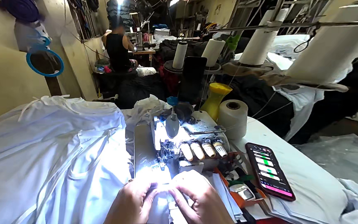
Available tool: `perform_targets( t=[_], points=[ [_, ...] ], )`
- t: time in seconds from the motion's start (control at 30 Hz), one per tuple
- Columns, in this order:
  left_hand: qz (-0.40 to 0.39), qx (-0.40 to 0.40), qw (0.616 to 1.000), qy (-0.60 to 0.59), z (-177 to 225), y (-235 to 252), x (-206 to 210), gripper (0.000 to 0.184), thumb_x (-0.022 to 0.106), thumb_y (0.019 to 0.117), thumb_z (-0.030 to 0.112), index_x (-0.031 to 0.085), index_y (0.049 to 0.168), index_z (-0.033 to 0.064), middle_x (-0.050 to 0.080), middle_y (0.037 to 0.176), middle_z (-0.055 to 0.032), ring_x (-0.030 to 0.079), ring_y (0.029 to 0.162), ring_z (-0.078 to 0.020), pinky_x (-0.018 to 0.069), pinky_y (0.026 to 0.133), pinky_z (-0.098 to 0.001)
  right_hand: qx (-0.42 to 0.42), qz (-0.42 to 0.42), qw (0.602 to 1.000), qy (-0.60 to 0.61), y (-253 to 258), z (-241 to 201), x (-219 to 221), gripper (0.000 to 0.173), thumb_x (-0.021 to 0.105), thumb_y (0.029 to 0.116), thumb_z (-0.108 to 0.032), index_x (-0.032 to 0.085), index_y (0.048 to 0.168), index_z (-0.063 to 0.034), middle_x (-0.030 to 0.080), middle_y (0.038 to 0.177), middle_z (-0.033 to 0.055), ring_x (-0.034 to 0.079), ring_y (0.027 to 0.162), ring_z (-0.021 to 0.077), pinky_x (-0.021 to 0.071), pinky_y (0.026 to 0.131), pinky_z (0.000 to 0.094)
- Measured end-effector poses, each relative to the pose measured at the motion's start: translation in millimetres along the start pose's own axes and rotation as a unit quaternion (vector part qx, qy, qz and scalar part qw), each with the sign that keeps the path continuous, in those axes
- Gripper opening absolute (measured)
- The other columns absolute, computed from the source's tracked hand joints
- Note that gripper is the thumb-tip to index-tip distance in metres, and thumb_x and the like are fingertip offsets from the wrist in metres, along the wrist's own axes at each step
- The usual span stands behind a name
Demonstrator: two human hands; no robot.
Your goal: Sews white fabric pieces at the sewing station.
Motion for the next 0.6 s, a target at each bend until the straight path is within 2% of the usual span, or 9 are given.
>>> perform_targets(
  t=[0.17,0.33,0.5,0.57,0.6],
  points=[
    [0.018,-0.015,1.0,-0.01,1,0,8,0.016,0.063,0.0971,0.01,0.076,0.102,0.0033,0.076,0.097,-0.0091,0.072,0.094,-0.017,0.0562,0.089,-0.0321,-0.016,0.051,0.997,-0.061,2,1,8,0.027,0.062,0.0978,-0.032,0.078,0.082,-0.016,0.076,0.091,-0.0009,0.069,0.089,0.0172,0.0529,0.076,0.0374],
    [0.039,-0.007,0.999,-0.015,-6,1,16,0.016,0.065,0.0983,0.015,0.076,0.099,0.0039,0.075,0.094,-0.0071,0.071,0.093,-0.0133,0.056,0.089,-0.0284,-0.022,0.076,0.993,-0.084,2,5,11,0.027,0.063,0.0956,-0.03,0.072,0.075,-0.0151,0.074,0.084,-0.001,0.067,0.083,0.0151,0.0519,0.074,0.0346],
    [0.057,0.026,0.997,0.037,-10,4,25,0.016,0.062,0.0984,0.01,0.077,0.098,0.005,0.076,0.091,-0.0068,0.073,0.089,-0.0168,0.0576,0.087,-0.034,0.007,0.086,0.994,-0.06,1,8,16,0.027,0.068,0.0919,-0.026,0.067,0.069,-0.0112,0.067,0.074,0.0022,0.063,0.073,0.0169,0.05,0.066,0.0333],
    [0.067,0.034,0.996,0.056,-14,6,31,0.017,0.062,0.0973,0.009,0.078,0.098,0.0057,0.076,0.092,-0.0069,0.073,0.09,-0.0185,0.0577,0.087,-0.0366,0.031,0.094,0.994,-0.043,0,9,18,0.022,0.072,0.0888,-0.023,0.067,0.073,-0.0082,0.063,0.07,0.0039,0.061,0.069,0.0174,0.0504,0.064,0.0318],
    [0.071,0.038,0.995,0.067,-17,6,34,0.017,0.062,0.0971,0.011,0.078,0.097,0.0069,0.076,0.092,-0.0064,0.073,0.091,-0.019,0.058,0.087,-0.0378,0.042,0.098,0.994,-0.038,0,9,19,0.018,0.074,0.087,-0.022,0.069,0.078,-0.0065,0.064,0.07,0.0053,0.062,0.068,0.0184,0.0522,0.064,0.0319]
  ],
)
Point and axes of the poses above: each hand's wrist, its own y-axis towards the middle knuckle, its own x-axis out of the palm, z = x × y, the point moved 1 cm from there along y, towards the middle knuckle
